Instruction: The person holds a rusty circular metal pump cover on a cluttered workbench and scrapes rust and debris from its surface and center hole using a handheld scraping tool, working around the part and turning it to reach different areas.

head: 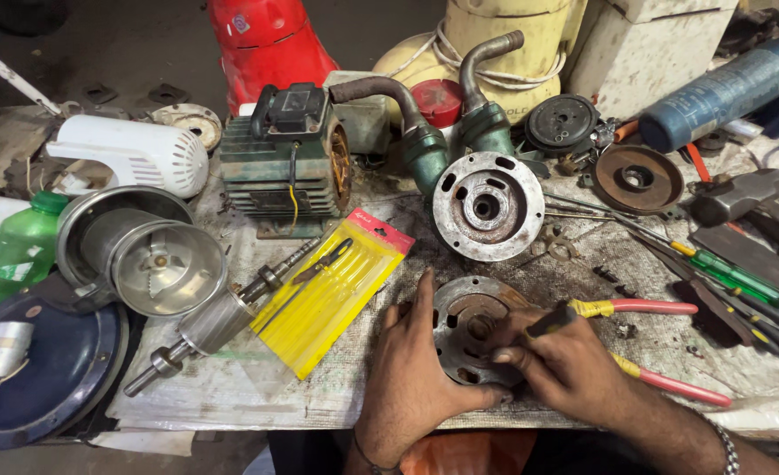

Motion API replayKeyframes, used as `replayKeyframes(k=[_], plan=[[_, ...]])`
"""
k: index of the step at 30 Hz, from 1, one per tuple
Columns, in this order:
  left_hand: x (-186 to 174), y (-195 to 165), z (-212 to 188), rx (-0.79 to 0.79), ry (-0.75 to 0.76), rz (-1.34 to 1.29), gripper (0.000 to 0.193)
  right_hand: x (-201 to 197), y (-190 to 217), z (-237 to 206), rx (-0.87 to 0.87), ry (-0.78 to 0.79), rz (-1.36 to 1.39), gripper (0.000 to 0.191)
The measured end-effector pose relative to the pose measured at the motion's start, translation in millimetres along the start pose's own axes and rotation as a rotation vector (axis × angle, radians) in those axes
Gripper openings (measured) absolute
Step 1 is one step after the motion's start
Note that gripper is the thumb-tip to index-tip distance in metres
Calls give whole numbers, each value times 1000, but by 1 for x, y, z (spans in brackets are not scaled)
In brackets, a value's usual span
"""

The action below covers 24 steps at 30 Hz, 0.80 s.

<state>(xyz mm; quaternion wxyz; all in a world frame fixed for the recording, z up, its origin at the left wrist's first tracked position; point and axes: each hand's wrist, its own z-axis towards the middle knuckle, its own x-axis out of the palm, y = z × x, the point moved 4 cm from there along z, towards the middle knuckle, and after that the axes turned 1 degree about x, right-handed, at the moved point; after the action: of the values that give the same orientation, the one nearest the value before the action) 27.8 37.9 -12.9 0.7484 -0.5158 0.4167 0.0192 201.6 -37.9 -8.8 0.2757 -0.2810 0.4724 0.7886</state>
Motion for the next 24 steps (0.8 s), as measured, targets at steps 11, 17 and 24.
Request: replayKeyframes(k=[11,17,24], plan=[[-3,-3,-1,-14,5,16,143,-2,-1,-2,-30,4,50,10],[-1,-3,0,-5,10,-27,144,-1,-4,-3,-2,41,86,13],[-1,-2,-1,-26,29,-14,143,-3,-4,-2,-18,-12,56,10]])
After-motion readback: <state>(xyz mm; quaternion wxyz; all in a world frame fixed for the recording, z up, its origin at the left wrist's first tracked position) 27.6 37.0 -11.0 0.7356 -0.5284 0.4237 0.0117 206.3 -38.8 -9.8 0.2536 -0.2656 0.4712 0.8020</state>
